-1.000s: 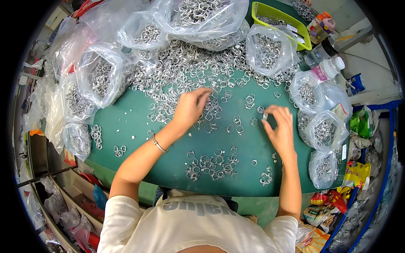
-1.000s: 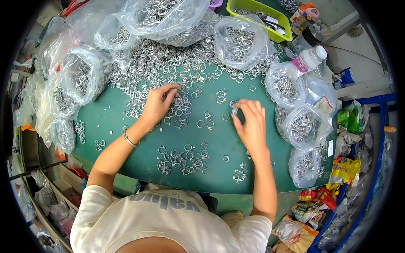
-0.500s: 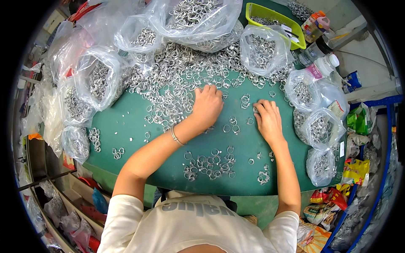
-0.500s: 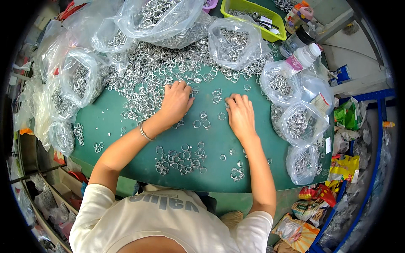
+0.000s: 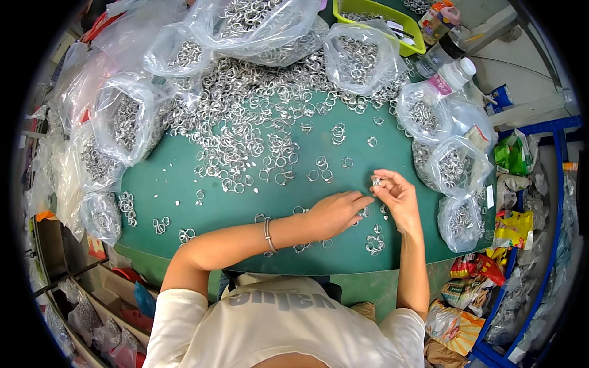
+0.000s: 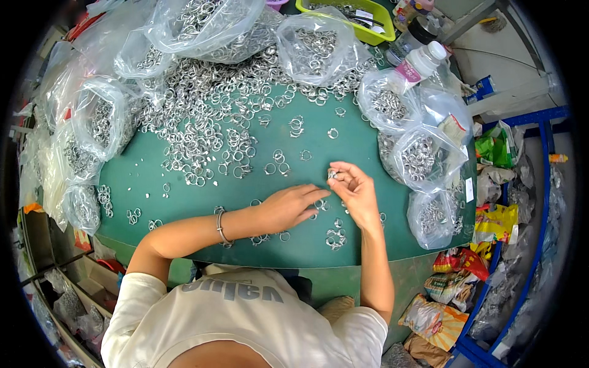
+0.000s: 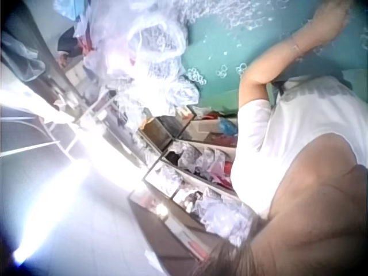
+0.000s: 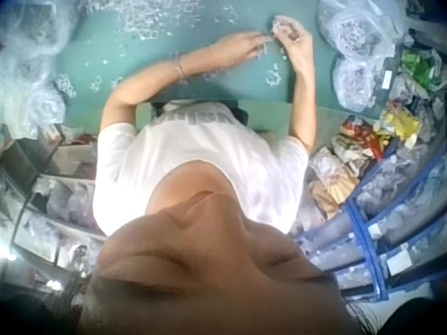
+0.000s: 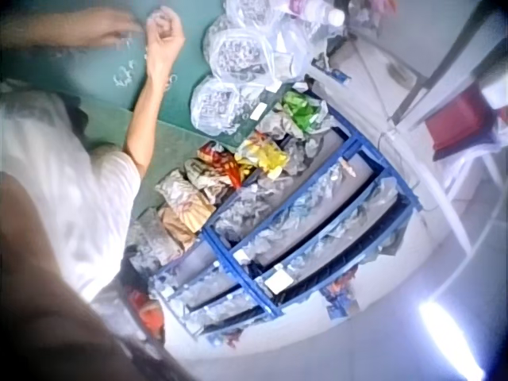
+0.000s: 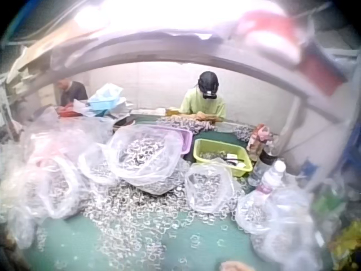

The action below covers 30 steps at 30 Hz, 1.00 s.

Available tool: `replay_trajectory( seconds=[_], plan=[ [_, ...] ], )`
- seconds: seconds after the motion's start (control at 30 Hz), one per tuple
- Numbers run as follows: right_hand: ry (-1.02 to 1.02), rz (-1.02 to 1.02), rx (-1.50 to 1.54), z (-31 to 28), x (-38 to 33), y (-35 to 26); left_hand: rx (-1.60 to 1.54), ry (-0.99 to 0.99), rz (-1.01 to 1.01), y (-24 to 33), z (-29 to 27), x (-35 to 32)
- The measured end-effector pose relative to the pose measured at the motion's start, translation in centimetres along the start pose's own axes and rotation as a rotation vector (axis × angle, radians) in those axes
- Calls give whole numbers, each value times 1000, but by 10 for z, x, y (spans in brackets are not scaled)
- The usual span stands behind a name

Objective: The person sorts small metal rings on a table by hand, then walks to a storage shelf to move bags of rings before returning to the table to continue sorting.

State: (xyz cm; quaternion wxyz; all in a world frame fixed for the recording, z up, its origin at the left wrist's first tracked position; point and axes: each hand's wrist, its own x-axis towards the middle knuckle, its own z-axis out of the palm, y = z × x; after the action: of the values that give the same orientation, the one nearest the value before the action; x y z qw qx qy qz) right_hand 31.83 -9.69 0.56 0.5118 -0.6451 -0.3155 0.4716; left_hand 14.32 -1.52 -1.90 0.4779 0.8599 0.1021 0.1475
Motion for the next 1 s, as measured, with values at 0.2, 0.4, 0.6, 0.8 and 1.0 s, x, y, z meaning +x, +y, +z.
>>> replay_trajectory(
  seconds=[0.2,0.4,0.6,0.8,1.0],
  plan=[
    [-18,-180,-61,14,-29,-1,-672,49,-392,9,-25,3],
    [18,-409,-340,37,-40,-17,-993,83,-537,16,-28,-10],
    [167,-362,-318,54,-55,-16,-1041,208,-490,23,-23,-24],
    [126,-657,-616,58,-61,-20,-1086,267,-527,35,-23,-36],
    [133,-506,-465,64,-65,-17,-1078,310,-451,38,-19,-42]
  ],
)
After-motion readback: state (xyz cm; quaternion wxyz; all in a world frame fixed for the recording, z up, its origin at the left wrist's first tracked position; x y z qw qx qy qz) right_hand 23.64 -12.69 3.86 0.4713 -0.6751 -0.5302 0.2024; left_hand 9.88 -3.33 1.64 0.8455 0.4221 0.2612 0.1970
